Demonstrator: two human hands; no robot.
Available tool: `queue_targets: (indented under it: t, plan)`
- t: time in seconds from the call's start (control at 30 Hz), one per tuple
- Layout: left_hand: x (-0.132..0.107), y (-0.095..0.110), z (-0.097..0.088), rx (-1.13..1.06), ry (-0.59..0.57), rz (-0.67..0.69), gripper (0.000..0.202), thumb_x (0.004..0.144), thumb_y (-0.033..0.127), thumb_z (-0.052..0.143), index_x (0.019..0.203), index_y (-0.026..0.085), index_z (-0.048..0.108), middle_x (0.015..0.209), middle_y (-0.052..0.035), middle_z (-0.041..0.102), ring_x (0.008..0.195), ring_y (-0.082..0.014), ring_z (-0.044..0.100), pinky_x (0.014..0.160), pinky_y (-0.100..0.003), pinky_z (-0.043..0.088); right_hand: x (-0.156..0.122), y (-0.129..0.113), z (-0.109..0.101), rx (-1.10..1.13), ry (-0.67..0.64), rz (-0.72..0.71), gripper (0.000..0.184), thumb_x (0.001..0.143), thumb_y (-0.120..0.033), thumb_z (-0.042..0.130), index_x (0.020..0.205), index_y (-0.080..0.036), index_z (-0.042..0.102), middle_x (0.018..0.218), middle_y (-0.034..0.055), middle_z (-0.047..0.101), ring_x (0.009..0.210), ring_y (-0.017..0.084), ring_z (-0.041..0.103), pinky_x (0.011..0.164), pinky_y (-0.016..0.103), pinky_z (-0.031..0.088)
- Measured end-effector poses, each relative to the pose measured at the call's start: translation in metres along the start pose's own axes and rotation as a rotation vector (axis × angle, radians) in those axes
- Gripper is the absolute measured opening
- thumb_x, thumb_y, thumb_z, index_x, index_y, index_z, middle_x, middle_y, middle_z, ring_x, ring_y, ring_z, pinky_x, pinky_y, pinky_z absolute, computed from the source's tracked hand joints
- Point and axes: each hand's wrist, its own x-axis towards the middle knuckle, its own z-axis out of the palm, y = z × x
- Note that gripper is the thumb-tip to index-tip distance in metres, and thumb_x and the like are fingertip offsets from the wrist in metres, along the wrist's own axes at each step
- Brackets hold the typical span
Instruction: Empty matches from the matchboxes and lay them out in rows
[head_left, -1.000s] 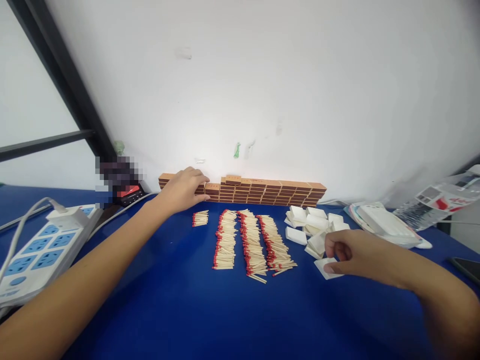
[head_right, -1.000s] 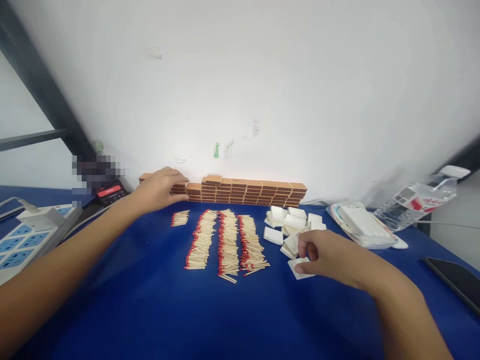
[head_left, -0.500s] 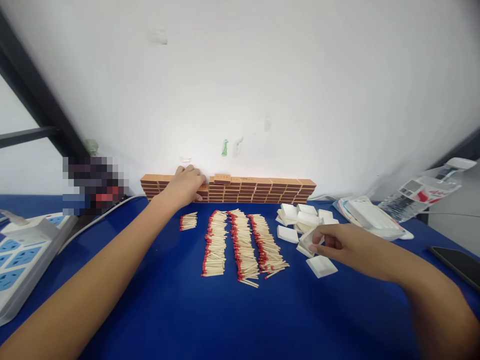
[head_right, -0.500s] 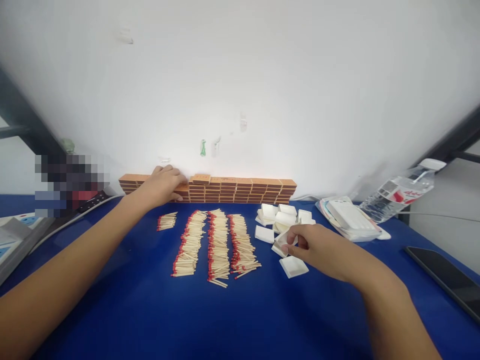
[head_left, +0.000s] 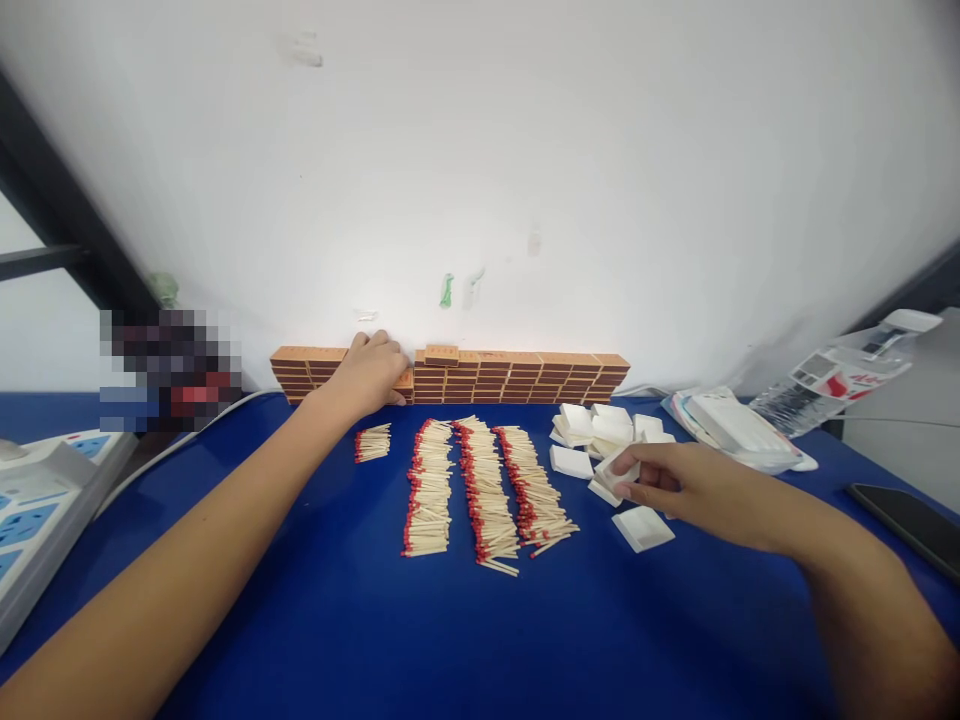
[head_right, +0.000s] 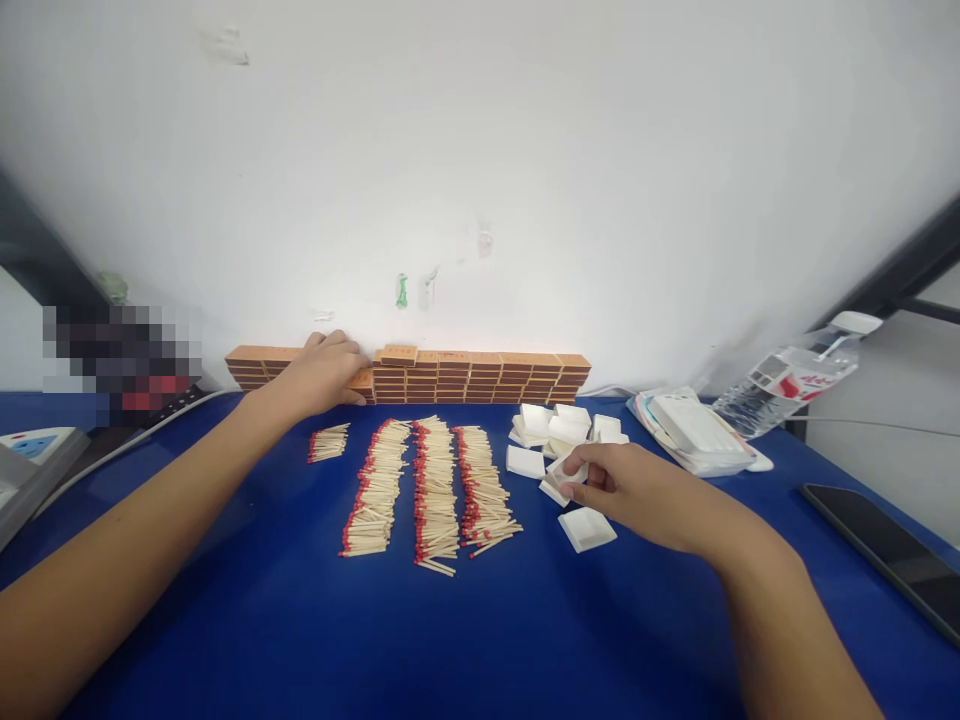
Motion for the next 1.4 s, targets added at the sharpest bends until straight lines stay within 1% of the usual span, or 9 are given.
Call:
queue_targets:
  t: [0.13, 0.27, 0.4, 0.6, 0.77, 0.87, 1.0, 1.23, 1.4]
  plan:
    - [0.001, -0.001, -0.001, 0.007, -0.019, 0.001, 0.041, 0.082, 0.037, 0.089, 0.116, 0.018, 0.076, 0.119, -0.0156, 0.076, 0.125, -0.0366, 0.056, 0.097, -0.041, 0.036, 0.001, 0.004, 0.0, 0.009, -0.007, -0.001, 0.062, 0.096, -0.081, 0.05, 0.116, -0.027, 0.074, 0.084, 0.0057, 0.07, 0.076, 0.023, 0.06, 0.066, 0.033, 0.046]
    - [0.004, -0.001, -0.001, 0.016, -0.044, -0.01, 0.053, 0.082, 0.039, 0.089, 0.127, 0.016, 0.073, 0.121, -0.0195, 0.073, 0.117, -0.0353, 0.061, 0.099, -0.041, 0.036, 0.003, 0.008, 0.0, 0.012, -0.01, 0.007, 0.061, 0.096, -0.081, 0.05, 0.117, -0.028, 0.073, 0.086, 0.0053, 0.069, 0.077, 0.023, 0.06, 0.066, 0.033, 0.046]
    - [0.006, -0.001, 0.0, 0.018, -0.074, -0.014, 0.047, 0.081, 0.039, 0.089, 0.121, 0.017, 0.076, 0.121, -0.018, 0.073, 0.113, -0.0349, 0.064, 0.1, -0.04, 0.037, 0.003, 0.008, 0.001, 0.02, -0.014, -0.004, 0.059, 0.097, -0.08, 0.05, 0.116, -0.028, 0.072, 0.087, 0.0046, 0.069, 0.078, 0.023, 0.06, 0.068, 0.033, 0.046]
    - [0.006, 0.002, -0.002, 0.024, -0.098, -0.004, 0.039, 0.083, 0.039, 0.089, 0.111, 0.016, 0.076, 0.122, -0.0188, 0.073, 0.12, -0.0354, 0.062, 0.099, -0.04, 0.04, 0.002, 0.008, 0.0, 0.037, -0.018, -0.003, 0.058, 0.097, -0.08, 0.051, 0.114, -0.028, 0.072, 0.087, 0.0043, 0.068, 0.078, 0.022, 0.059, 0.067, 0.032, 0.046]
    - [0.006, 0.003, -0.001, 0.011, -0.102, 0.016, 0.032, 0.08, 0.031, 0.089, 0.106, 0.017, 0.077, 0.125, -0.0162, 0.074, 0.127, -0.0369, 0.06, 0.1, -0.041, 0.04, 0.003, 0.009, -0.001, 0.036, -0.024, -0.007, 0.058, 0.097, -0.08, 0.052, 0.112, -0.028, 0.072, 0.085, 0.0038, 0.067, 0.077, 0.022, 0.059, 0.067, 0.033, 0.046]
    - [0.007, 0.001, 0.003, -0.003, -0.109, 0.015, 0.03, 0.08, 0.029, 0.088, 0.105, 0.016, 0.077, 0.124, -0.0161, 0.075, 0.122, -0.0365, 0.064, 0.099, -0.042, 0.04, 0.004, 0.009, -0.001, 0.04, -0.018, -0.017, 0.057, 0.097, -0.079, 0.053, 0.111, -0.028, 0.073, 0.084, 0.0037, 0.067, 0.076, 0.022, 0.058, 0.067, 0.032, 0.046]
    - [0.007, -0.004, 0.008, -0.025, -0.11, 0.005, 0.029, 0.081, 0.031, 0.086, 0.105, 0.019, 0.077, 0.116, -0.0146, 0.078, 0.112, -0.0351, 0.069, 0.099, -0.043, 0.04, 0.003, 0.006, -0.001, 0.041, -0.022, -0.029, 0.056, 0.097, -0.078, 0.053, 0.108, -0.027, 0.074, 0.082, 0.0039, 0.066, 0.075, 0.022, 0.057, 0.066, 0.032, 0.046]
    - [0.007, -0.007, 0.009, -0.044, -0.085, 0.005, 0.029, 0.085, 0.04, 0.083, 0.104, 0.021, 0.075, 0.116, -0.0142, 0.077, 0.114, -0.0359, 0.068, 0.096, -0.043, 0.041, 0.001, 0.003, -0.002, 0.045, -0.005, -0.041, 0.057, 0.096, -0.078, 0.054, 0.105, -0.026, 0.074, 0.08, 0.0047, 0.067, 0.073, 0.022, 0.058, 0.064, 0.032, 0.047]
    - [0.006, -0.006, 0.009, -0.063, -0.092, -0.001, 0.028, 0.082, 0.038, 0.086, 0.1, 0.019, 0.075, 0.119, -0.0144, 0.076, 0.117, -0.0351, 0.065, 0.099, -0.043, 0.038, 0.002, 0.006, -0.001, 0.048, -0.008, -0.032, 0.055, 0.095, -0.077, 0.056, 0.105, -0.027, 0.075, 0.081, 0.004, 0.068, 0.074, 0.022, 0.059, 0.065, 0.032, 0.047]
